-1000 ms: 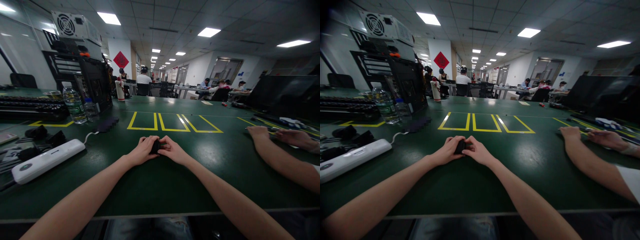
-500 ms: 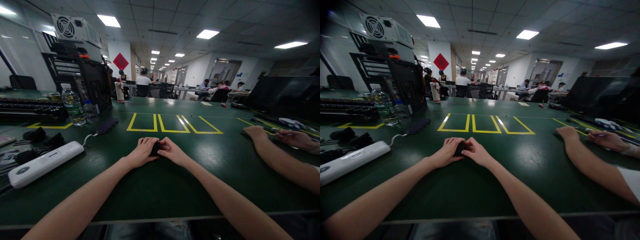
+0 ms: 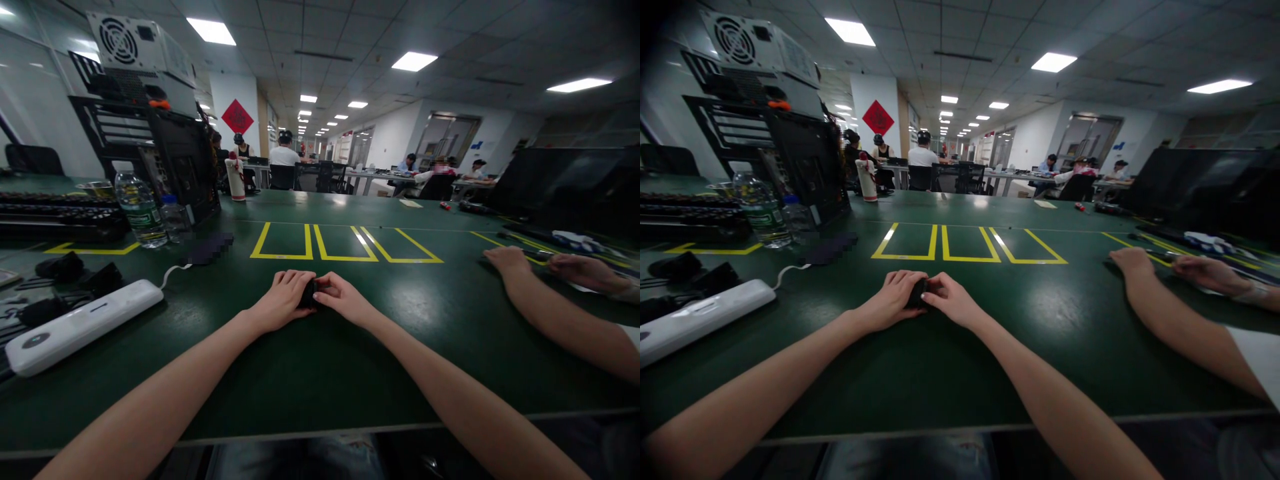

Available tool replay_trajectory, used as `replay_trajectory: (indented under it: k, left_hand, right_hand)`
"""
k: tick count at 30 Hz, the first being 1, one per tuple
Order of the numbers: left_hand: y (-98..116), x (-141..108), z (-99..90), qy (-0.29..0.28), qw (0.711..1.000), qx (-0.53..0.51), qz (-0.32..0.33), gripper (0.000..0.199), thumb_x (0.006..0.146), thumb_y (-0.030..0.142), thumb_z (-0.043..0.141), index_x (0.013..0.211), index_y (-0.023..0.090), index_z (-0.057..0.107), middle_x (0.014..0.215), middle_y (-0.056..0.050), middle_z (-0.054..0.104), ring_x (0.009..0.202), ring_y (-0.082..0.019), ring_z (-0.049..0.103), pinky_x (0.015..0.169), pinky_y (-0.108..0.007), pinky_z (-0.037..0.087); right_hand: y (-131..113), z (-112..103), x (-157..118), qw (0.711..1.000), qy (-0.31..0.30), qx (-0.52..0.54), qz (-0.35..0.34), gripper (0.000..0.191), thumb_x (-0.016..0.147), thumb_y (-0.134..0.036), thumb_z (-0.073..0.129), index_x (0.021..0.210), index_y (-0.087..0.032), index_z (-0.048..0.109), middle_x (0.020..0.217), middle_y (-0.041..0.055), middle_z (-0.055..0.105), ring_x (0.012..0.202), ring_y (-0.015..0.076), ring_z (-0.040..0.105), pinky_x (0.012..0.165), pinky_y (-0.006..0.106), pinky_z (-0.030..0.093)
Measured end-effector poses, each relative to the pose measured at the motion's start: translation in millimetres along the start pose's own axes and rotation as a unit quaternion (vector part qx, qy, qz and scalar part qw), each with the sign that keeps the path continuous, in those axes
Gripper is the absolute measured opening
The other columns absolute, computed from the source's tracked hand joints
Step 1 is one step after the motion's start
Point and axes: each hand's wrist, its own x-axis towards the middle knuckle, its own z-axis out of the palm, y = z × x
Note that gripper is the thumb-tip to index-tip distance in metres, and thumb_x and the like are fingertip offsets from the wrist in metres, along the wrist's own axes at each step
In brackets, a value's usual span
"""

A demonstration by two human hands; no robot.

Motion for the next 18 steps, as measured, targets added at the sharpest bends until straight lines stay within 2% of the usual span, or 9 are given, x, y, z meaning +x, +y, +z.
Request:
replay_trajectory:
  k: [5,10,14,18]
  left_hand:
    - [0.2,-0.4,0.0,0.004,1.000,-0.004,0.001,0.055,0.073,0.034,0.055,0.118,0.019,0.028,0.116,-0.010,0.043,0.105,-0.026,0.039,0.087,-0.042,0.029]
    - [-0.5,-0.1,1.9,0.005,1.000,0.000,-0.002,0.058,0.072,0.036,0.056,0.118,0.019,0.026,0.116,-0.010,0.043,0.105,-0.026,0.039,0.087,-0.042,0.028]
    - [-1.1,0.3,3.7,0.005,1.000,0.002,-0.002,0.058,0.072,0.036,0.056,0.119,0.019,0.026,0.115,-0.010,0.043,0.104,-0.026,0.039,0.087,-0.042,0.028]
    - [-0.7,0.2,2.6,0.003,1.000,-0.004,0.000,0.057,0.073,0.036,0.055,0.119,0.019,0.026,0.116,-0.010,0.043,0.104,-0.026,0.039,0.087,-0.041,0.028]
  right_hand:
    - [-2.5,1.3,-3.8,0.999,-0.024,0.024,-0.006,0.033,0.064,-0.020,0.063,0.088,-0.021,0.041,0.091,-0.0010,0.050,0.090,0.0137,0.054,0.084,0.034,0.044]
    - [1.8,1.9,-0.6,1.000,0.009,0.016,-0.019,0.022,0.070,-0.026,0.058,0.085,-0.020,0.043,0.084,-0.0015,0.050,0.085,0.0128,0.055,0.080,0.033,0.044]
    - [3.3,1.9,1.1,1.000,0.017,0.012,-0.016,0.026,0.069,-0.024,0.058,0.090,-0.020,0.043,0.093,0.0007,0.049,0.089,0.0136,0.054,0.084,0.035,0.042]
    - [2.2,1.0,-0.9,1.000,-0.010,0.027,-0.002,0.027,0.069,-0.022,0.058,0.091,-0.019,0.042,0.097,0.0016,0.049,0.092,0.0143,0.053,0.084,0.034,0.043]
